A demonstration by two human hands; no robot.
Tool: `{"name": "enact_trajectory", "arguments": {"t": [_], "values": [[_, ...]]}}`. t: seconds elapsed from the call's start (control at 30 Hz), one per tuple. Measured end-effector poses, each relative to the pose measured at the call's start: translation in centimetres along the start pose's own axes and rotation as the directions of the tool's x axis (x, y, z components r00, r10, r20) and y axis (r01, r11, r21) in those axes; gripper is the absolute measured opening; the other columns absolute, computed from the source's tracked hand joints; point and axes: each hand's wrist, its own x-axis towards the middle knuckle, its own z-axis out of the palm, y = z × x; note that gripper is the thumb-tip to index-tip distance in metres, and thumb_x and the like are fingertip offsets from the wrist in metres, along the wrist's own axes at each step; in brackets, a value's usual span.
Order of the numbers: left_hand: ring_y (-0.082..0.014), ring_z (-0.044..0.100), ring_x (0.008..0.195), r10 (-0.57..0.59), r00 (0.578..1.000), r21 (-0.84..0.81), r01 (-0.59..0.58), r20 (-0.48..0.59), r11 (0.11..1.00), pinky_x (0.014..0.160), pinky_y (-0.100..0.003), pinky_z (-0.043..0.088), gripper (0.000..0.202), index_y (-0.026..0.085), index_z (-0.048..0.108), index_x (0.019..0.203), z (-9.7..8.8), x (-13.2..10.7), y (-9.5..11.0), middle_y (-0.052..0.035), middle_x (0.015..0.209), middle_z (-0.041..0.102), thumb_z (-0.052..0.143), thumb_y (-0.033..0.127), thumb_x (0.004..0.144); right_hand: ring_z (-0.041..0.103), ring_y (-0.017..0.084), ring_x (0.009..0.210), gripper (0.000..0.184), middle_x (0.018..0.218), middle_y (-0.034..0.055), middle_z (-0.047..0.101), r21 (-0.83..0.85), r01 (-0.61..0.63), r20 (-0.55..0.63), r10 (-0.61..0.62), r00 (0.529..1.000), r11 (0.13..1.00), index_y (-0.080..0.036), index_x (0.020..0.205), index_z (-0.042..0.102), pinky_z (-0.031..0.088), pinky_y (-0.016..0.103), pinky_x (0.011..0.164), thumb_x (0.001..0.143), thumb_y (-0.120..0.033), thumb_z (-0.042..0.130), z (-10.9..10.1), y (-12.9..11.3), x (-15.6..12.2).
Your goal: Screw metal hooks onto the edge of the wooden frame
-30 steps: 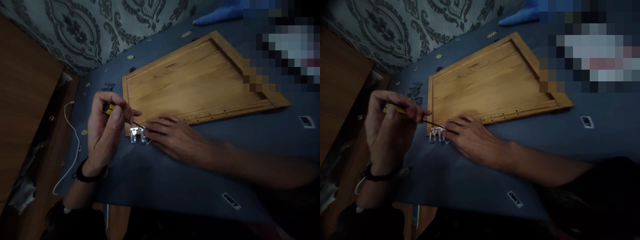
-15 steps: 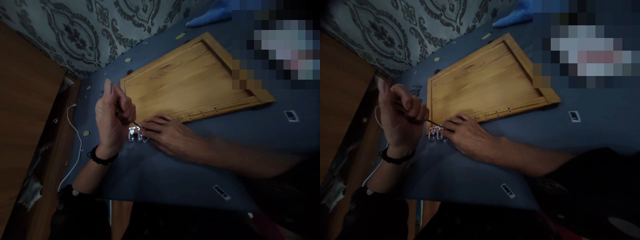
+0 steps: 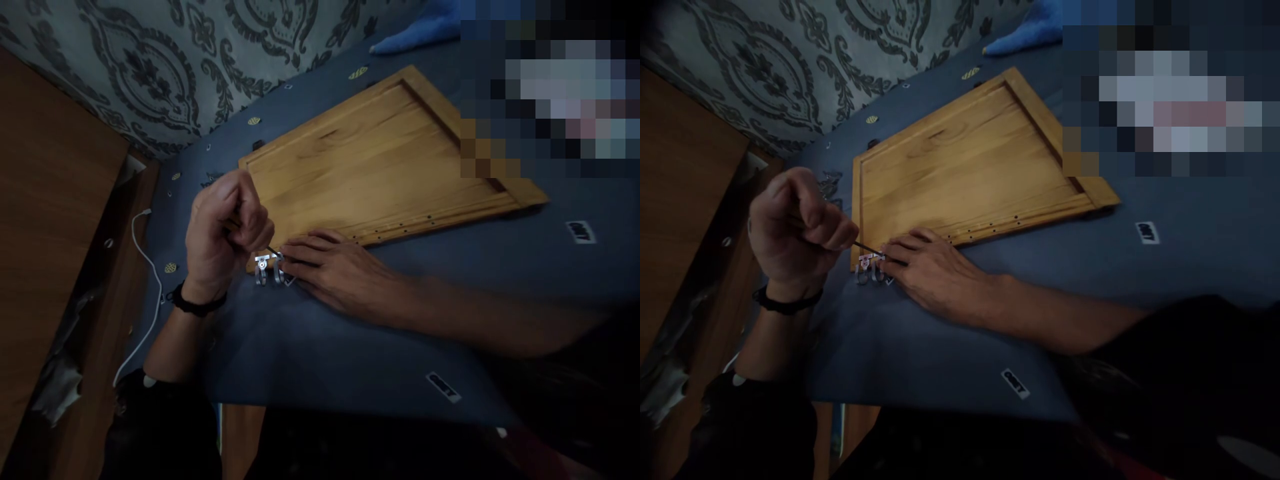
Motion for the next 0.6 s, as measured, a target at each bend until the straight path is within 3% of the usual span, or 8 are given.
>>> {"name": "enact_trajectory", "arguments": {"t": [0.1, 0.2, 0.4, 0.5, 0.6], "values": [[-0.006, 0.021, 0.038, -0.006, 1.0, -0.037, 0.006, -0.002, 0.999, 0.04, -0.02, 0.026, 0.035, 0.02, 0.055, 0.066, -0.1, -0.02, 0.26, 0.0075, 0.046, 0.026, 0.068, 0.042, 0.091, 0.063, 0.027, 0.123, 0.03, 0.131, 0.0115, 0.072, -0.008, 0.0, -0.001, 0.0, 1.0, 1.0, -0.013, 0.127, 0.068, 0.049, 0.049, 0.106, 0.104, -0.017, 0.049, 0.05, 0.04, -0.09], [-0.0081, 0.031, 0.045, -0.023, 0.996, -0.078, 0.015, -0.09, 0.997, 0.046, -0.021, 0.029, 0.016, 0.019, 0.062, 0.079, 0.17, -0.03, 0.57, 0.0053, 0.054, 0.036, 0.066, 0.029, 0.091, 0.064, 0.029, 0.121, 0.031, 0.13, 0.0125, 0.072, -0.005, 0.017, -0.015, -0.017, 1.0, 1.0, -0.012, 0.125, 0.069, 0.049, 0.049, 0.104, 0.104, -0.018, 0.047, 0.08, 0.15, -0.11], [-0.0068, 0.012, 0.042, 0.002, 0.98, -0.079, -0.018, -0.197, 0.997, 0.04, -0.019, 0.015, 0.019, 0.021, 0.059, 0.08, 0.77, -0.14, 0.39, 0.0081, 0.052, 0.024, 0.059, 0.031, 0.096, 0.063, 0.029, 0.122, 0.032, 0.132, 0.0126, 0.071, 0.0, 0.026, -0.012, -0.026, 1.0, 1.0, -0.012, 0.129, 0.067, 0.049, 0.05, 0.105, 0.103, -0.017, 0.049, 0.29, 0.33, -0.12], [-0.0067, 0.007, 0.04, 0.021, 0.981, -0.067, -0.034, -0.195, 0.997, 0.039, -0.019, 0.012, 0.03, 0.02, 0.058, 0.078, 0.88, -0.13, 0.38, 0.0088, 0.049, 0.019, 0.046, 0.03, 0.103, 0.063, 0.027, 0.123, 0.031, 0.134, 0.0125, 0.07, 0.0, 0.01, 0.002, -0.01, 1.0, 1.0, -0.014, 0.128, 0.067, 0.048, 0.049, 0.107, 0.104, -0.018, 0.048, 0.3, 0.28, -0.12], [-0.0062, 0.006, 0.04, -0.002, 0.984, -0.055, -0.008, -0.181, 0.998, 0.04, -0.018, 0.014, 0.029, 0.02, 0.057, 0.079, 0.73, -0.01, 0.53, 0.0096, 0.049, 0.018, 0.047, 0.033, 0.104, 0.063, 0.028, 0.124, 0.031, 0.134, 0.0123, 0.07, 0.001, -0.002, 0.014, 0.002, 1.0, 1.0, -0.013, 0.128, 0.067, 0.048, 0.05, 0.108, 0.103, -0.017, 0.051, 0.33, 0.24, -0.09]]}}
